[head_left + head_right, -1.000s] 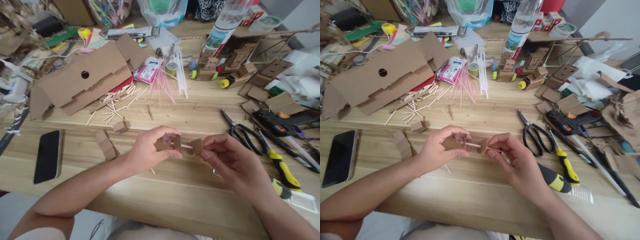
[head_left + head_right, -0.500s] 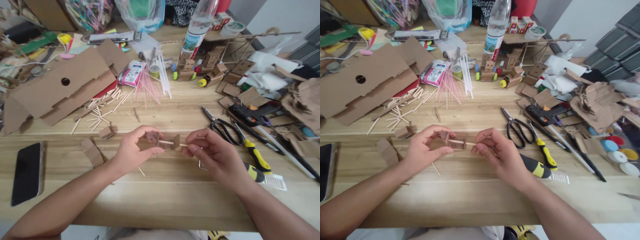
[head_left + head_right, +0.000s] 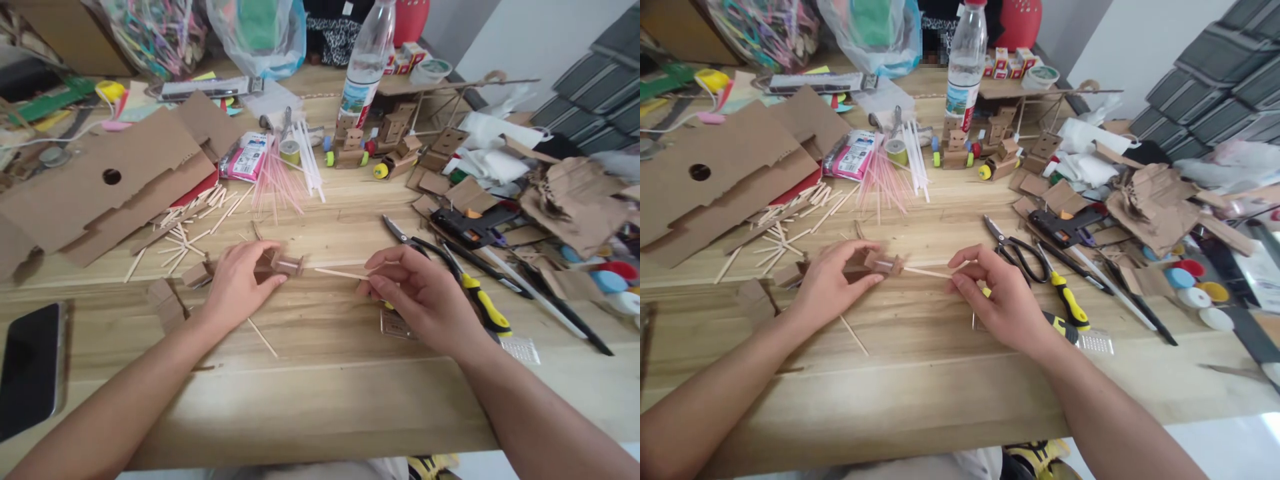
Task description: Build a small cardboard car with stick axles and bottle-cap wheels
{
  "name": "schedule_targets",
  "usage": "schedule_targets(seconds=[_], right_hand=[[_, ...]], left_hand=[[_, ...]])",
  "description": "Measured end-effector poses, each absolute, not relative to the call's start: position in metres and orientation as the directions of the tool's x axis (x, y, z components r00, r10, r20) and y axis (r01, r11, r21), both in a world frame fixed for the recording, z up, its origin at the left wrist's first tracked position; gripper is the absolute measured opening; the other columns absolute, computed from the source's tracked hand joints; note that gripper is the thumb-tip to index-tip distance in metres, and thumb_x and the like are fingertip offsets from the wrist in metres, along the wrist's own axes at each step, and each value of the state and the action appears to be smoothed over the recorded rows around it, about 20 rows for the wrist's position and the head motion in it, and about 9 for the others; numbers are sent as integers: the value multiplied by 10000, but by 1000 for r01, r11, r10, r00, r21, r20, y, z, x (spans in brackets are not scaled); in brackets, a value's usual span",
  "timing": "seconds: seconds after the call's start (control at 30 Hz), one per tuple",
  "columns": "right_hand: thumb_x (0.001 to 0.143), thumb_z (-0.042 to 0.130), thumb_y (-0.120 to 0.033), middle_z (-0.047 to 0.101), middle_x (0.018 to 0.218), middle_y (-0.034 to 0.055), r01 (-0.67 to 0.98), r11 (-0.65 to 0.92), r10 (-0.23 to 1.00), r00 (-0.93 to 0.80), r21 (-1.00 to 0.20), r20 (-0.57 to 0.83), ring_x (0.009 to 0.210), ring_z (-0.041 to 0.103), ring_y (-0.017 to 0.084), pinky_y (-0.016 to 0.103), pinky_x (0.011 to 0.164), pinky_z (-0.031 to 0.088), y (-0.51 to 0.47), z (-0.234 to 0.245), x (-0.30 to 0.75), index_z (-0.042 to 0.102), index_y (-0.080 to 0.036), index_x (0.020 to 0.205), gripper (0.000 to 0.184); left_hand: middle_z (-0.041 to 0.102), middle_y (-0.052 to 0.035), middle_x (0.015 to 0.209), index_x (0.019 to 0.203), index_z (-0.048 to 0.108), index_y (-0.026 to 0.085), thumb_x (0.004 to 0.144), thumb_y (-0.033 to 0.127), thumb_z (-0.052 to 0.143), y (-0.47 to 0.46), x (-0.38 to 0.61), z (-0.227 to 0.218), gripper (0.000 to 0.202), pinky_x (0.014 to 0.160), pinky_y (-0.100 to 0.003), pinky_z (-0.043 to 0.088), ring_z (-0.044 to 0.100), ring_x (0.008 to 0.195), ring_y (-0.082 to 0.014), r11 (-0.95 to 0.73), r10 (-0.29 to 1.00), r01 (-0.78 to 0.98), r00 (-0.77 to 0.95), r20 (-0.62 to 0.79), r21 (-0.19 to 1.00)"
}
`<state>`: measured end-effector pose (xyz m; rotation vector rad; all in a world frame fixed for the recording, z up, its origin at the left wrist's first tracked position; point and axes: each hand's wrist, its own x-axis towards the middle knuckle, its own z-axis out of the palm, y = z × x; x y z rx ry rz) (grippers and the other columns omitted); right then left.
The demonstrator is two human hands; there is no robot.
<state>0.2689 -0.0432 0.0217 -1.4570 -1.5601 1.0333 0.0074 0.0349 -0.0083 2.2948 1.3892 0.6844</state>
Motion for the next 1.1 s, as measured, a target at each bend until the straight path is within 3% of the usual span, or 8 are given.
schedule_targets(seconds=[0.1, 0.2, 0.37, 0.57, 0.7, 0.8, 0.9, 1.1], right_hand=[[975, 572, -411, 751, 761, 28, 380, 76, 992, -121, -922, 32, 706, 709, 184, 289, 644, 515, -47, 23, 263, 527, -244, 981, 173], [998, 547, -353, 760, 795, 30, 382, 123, 980, -191, -916, 52, 738, 737, 182, 284, 668, 544, -53, 25, 254, 524, -248, 976, 110], [1006, 508, -208, 756, 881, 26, 453, 296, 938, -302, -841, 168, 787, 756, 165, 253, 690, 573, -61, 31, 239, 513, -258, 1007, 50], [1046, 425, -197, 660, 708, 18, 669, 521, 849, -468, -530, 244, 621, 643, 152, 245, 573, 468, -61, 43, 233, 588, -217, 903, 217], [1025, 410, -199, 621, 667, 2, 629, 435, 854, -516, -644, 72, 559, 570, 133, 243, 535, 414, -56, 46, 229, 575, -209, 826, 258], [990, 411, -188, 480, 586, -49, 584, 294, 857, -511, -757, -61, 502, 441, 114, 242, 503, 348, -54, 44, 227, 449, -236, 705, 292], [999, 405, -228, 393, 593, -63, 496, 208, 839, -533, -843, -106, 525, 382, 114, 245, 526, 334, -53, 40, 227, 388, -242, 685, 316], [1057, 390, -430, 418, 622, -56, 374, 73, 808, -566, -925, -165, 571, 395, 118, 253, 553, 361, -51, 33, 233, 437, -236, 709, 401]], left_hand=[[763, -92, 1212, 1197, 643, 219, 886, 194, 676, 22, 12, 3, 314, 988, -455, 499, 694, 1134, -279, -649, 754, 650, 477, 451, 396], [802, -56, 1051, 1116, 657, 200, 985, 196, 574, 3, 21, 18, 155, 955, -376, 486, 726, 995, -209, -841, 530, 460, 596, 603, 285], [778, -5, 791, 944, 673, 179, 1041, 175, 463, -16, 31, 28, 231, 794, -304, 483, 699, 708, -143, -825, 557, 394, 689, 464, 405], [737, -1, 730, 848, 658, 188, 1029, 186, 471, -20, 23, 28, 260, 698, -283, 463, 659, 665, -152, -738, 638, 390, 670, 380, 551], [692, 20, 678, 809, 641, 194, 1008, 155, 475, -19, 21, 29, 262, 676, -264, 450, 605, 613, -133, -675, 652, 361, 700, 291, 644], [665, 31, 663, 788, 639, 203, 972, 134, 506, -17, 20, 29, 237, 682, -259, 447, 584, 616, -132, -596, 673, 371, 714, 192, 712], [659, 39, 667, 789, 650, 209, 946, 116, 534, -14, 21, 30, 216, 695, -253, 449, 578, 635, -130, -495, 673, 373, 736, 75, 785], [669, 34, 678, 766, 655, 200, 931, 123, 537, -9, 24, 30, 217, 702, -240, 457, 592, 670, -129, -318, 655, 359, 752, -70, 878]])
